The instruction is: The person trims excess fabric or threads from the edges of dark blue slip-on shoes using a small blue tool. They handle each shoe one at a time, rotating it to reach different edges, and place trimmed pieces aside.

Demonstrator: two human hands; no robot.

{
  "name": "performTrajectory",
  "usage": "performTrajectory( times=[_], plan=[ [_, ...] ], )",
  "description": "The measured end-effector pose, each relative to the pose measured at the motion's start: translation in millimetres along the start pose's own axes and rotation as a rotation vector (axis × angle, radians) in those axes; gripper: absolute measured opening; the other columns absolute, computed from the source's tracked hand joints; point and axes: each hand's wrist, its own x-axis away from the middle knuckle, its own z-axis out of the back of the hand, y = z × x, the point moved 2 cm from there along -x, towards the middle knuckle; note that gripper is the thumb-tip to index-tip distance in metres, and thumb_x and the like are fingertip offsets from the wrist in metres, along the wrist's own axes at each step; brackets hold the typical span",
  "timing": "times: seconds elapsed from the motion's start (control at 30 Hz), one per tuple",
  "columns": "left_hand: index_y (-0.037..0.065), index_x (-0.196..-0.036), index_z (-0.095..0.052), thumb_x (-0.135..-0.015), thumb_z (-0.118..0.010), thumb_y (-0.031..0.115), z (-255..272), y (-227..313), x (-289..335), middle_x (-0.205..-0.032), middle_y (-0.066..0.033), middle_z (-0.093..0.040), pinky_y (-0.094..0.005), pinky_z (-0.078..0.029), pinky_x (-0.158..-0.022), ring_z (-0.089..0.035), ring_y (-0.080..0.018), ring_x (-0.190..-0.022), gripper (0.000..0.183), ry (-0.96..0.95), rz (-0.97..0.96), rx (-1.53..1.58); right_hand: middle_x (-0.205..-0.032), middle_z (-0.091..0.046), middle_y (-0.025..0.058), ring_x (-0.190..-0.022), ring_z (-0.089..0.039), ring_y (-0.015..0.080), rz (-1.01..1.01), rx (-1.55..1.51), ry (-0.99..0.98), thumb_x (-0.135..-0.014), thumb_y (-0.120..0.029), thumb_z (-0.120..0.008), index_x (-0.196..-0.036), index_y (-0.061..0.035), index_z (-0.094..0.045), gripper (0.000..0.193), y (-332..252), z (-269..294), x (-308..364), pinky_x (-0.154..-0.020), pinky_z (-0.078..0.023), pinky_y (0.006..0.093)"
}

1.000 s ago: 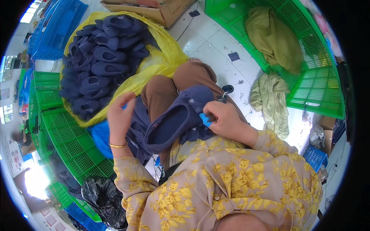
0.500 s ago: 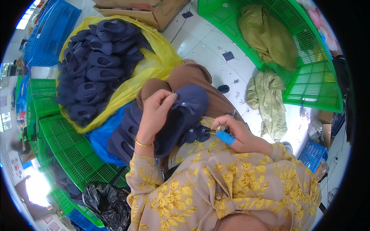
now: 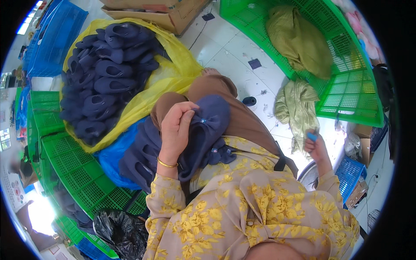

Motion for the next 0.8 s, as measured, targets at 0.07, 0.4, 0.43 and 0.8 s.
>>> performTrajectory(
  times=[0.07,0.4,0.43,0.8],
  plan=[
    [0.000,-0.096,-0.059,-0.096,-0.054,0.002,-2.4,0.5,-2.7,-0.098,-0.0035,-0.064,-0.0213,-0.044,-0.078,-0.055,-0.0092,-0.087,0.005,-0.003,-0.045,-0.053,-0.054,-0.029,-0.0080,-0.041,-0.025,0.0053,-0.055,-0.113,0.366,-0.098,-0.024,-0.052,-0.079,-0.0173,-0.050,0.020,0.0,130.7,-15.7,-0.039,-0.020,0.0223],
    [0.002,-0.094,-0.063,-0.093,-0.061,0.005,13.4,-0.3,-2.0,-0.084,0.0048,-0.058,-0.0189,-0.043,-0.071,-0.050,-0.0025,-0.077,0.004,-0.113,0.316,-0.001,-0.064,-0.039,-0.0078,-0.047,-0.031,0.0020,0.352,0.217,0.150,-0.090,-0.009,-0.056,-0.101,-0.0123,-0.057,0.012,-10.1,-82.9,-37.2,-0.042,-0.026,0.0188],
    [0.001,-0.095,-0.063,-0.093,-0.061,0.005,12.1,3.8,-2.3,-0.084,0.0045,-0.058,-0.0188,-0.043,-0.071,-0.051,-0.0029,-0.078,0.004,-0.157,0.333,0.040,-0.070,-0.048,-0.0053,-0.049,-0.034,0.0016,0.311,0.355,0.130,-0.085,-0.005,-0.059,-0.099,-0.0094,-0.062,0.016,-10.1,-129.5,-30.4,-0.043,-0.027,0.0194],
    [-0.001,-0.107,-0.067,-0.092,-0.063,0.003,-21.9,-21.2,-13.9,-0.096,0.0022,-0.066,-0.0195,-0.046,-0.078,-0.058,-0.0050,-0.086,0.016,-0.065,0.288,0.446,-0.073,-0.060,0.0123,-0.069,-0.061,0.0350,0.767,1.264,-0.809,-0.078,-0.016,-0.065,-0.079,-0.0068,-0.059,0.011,29.0,-293.4,33.0,-0.058,-0.045,0.0438]
  ],
)
